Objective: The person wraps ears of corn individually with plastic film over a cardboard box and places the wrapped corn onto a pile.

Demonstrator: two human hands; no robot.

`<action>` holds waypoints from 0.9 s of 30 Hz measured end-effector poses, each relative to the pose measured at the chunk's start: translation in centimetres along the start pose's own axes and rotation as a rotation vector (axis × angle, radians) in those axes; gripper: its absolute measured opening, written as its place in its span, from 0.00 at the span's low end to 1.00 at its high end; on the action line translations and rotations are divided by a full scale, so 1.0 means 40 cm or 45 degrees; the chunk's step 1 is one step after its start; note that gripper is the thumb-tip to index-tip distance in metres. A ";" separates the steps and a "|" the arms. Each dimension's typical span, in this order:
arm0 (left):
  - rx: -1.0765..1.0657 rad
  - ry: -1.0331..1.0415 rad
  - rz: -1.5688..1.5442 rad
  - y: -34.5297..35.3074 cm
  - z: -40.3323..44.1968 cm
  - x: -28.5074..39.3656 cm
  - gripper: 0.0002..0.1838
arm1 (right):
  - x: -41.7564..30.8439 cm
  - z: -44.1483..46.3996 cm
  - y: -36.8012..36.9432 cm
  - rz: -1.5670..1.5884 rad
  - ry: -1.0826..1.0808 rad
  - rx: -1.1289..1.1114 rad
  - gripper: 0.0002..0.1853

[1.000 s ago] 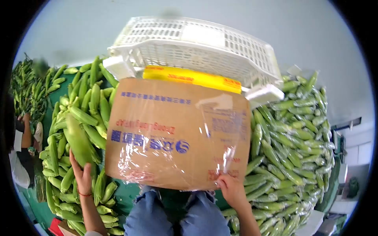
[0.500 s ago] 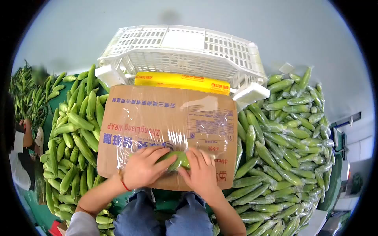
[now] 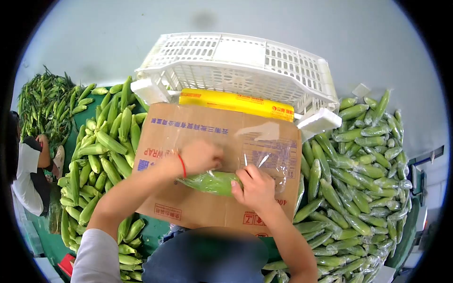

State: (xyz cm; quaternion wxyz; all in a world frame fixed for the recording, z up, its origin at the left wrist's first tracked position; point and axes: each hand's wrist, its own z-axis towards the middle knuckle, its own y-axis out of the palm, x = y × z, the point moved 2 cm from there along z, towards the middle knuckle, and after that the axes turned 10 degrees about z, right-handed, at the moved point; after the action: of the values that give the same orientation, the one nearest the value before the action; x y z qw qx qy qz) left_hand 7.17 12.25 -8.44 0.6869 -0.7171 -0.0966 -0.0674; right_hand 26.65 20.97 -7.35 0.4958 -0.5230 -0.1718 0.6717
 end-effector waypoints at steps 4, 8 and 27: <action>-0.353 -0.314 -0.224 -0.074 -0.197 0.210 0.25 | -0.101 -0.042 -0.033 -0.051 0.316 -0.440 0.17; 0.119 -0.128 0.012 -0.052 -0.307 0.266 0.36 | -0.127 -0.065 -0.033 0.213 0.737 -0.832 0.23; -0.191 -0.101 0.116 -0.063 0.059 -0.087 0.46 | -0.209 -0.040 -0.066 0.167 0.106 -1.586 0.30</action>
State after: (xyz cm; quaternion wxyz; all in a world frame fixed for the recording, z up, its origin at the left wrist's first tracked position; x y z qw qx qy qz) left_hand 3.13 14.53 -6.88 0.6291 -0.7724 -0.0858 -0.0145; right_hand 29.00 14.63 -1.55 0.0621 -0.7489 -0.4792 0.4535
